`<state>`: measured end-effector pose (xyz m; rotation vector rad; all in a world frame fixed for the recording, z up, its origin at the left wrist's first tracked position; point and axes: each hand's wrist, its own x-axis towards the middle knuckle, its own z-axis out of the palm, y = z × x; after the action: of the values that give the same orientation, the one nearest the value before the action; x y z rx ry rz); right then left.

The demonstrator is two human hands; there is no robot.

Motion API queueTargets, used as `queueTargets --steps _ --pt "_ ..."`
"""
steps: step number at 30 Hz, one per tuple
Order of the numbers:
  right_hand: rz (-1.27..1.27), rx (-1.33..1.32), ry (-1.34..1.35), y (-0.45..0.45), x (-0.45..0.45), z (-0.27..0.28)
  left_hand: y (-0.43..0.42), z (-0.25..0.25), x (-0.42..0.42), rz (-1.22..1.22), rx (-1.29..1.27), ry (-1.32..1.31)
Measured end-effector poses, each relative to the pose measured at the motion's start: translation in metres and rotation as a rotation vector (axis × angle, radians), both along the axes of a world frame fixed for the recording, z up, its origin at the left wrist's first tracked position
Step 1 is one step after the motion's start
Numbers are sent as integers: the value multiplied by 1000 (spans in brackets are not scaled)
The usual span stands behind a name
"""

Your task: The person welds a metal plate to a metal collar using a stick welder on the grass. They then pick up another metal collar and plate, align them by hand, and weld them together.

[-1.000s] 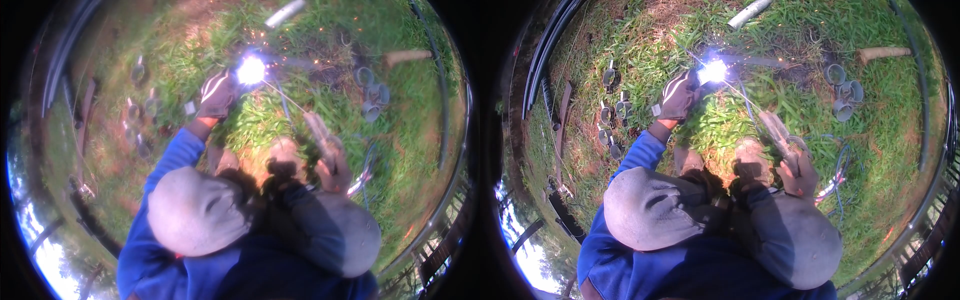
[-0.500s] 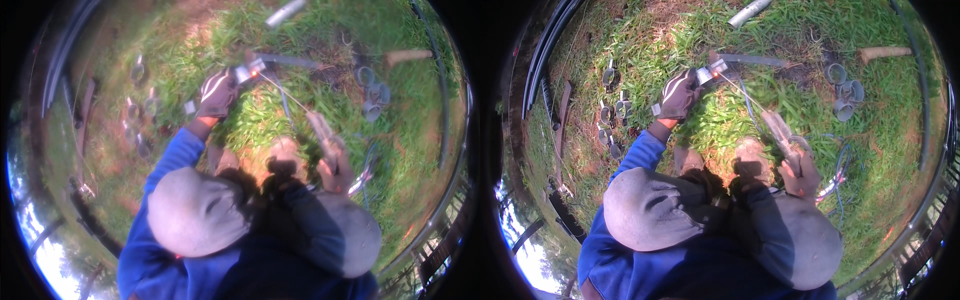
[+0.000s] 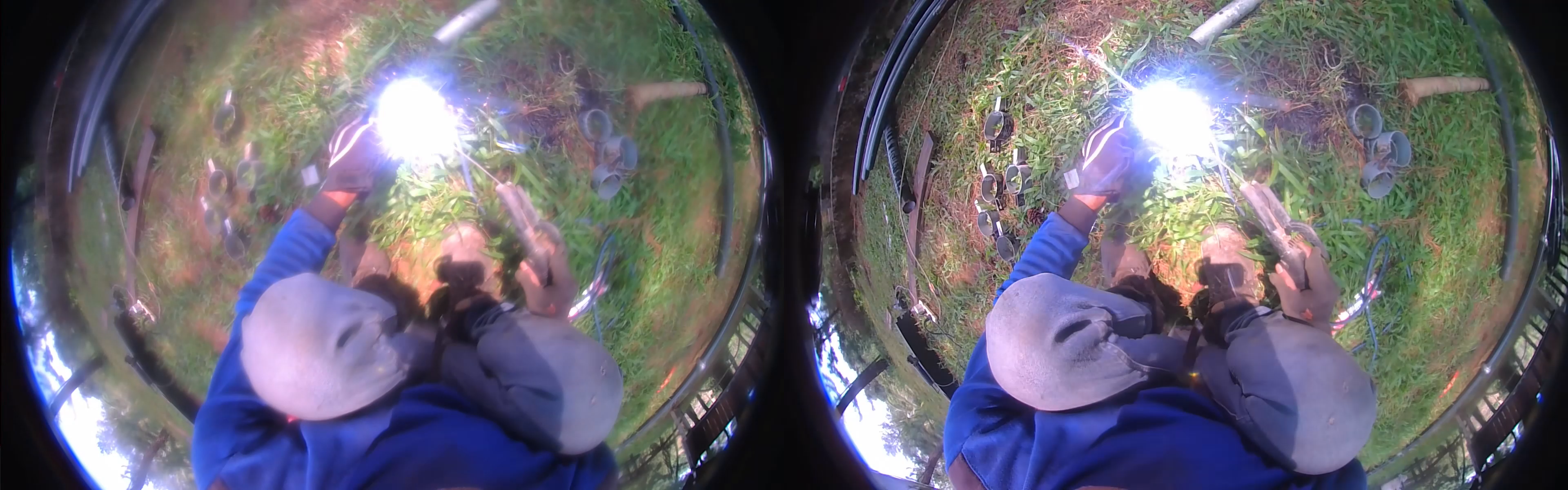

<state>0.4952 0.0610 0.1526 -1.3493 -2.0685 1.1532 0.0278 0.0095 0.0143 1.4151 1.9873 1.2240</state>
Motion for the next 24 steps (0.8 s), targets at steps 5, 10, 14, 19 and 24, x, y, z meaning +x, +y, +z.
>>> queueTargets --steps 5,10,14,19,24 --pt "-18 -58 8 -1 -8 9 12 70 12 -16 -120 150" --pt "-143 -144 -59 -2 -8 10 9 67 8 9 -314 270" --pt "-202 -188 7 -4 -4 -1 3 52 2 2 -186 399" --pt "-240 -221 87 -4 -1 -3 6 54 4 2 -220 422" --pt "-95 -128 49 -3 -4 1 6 49 3 6 -191 425"
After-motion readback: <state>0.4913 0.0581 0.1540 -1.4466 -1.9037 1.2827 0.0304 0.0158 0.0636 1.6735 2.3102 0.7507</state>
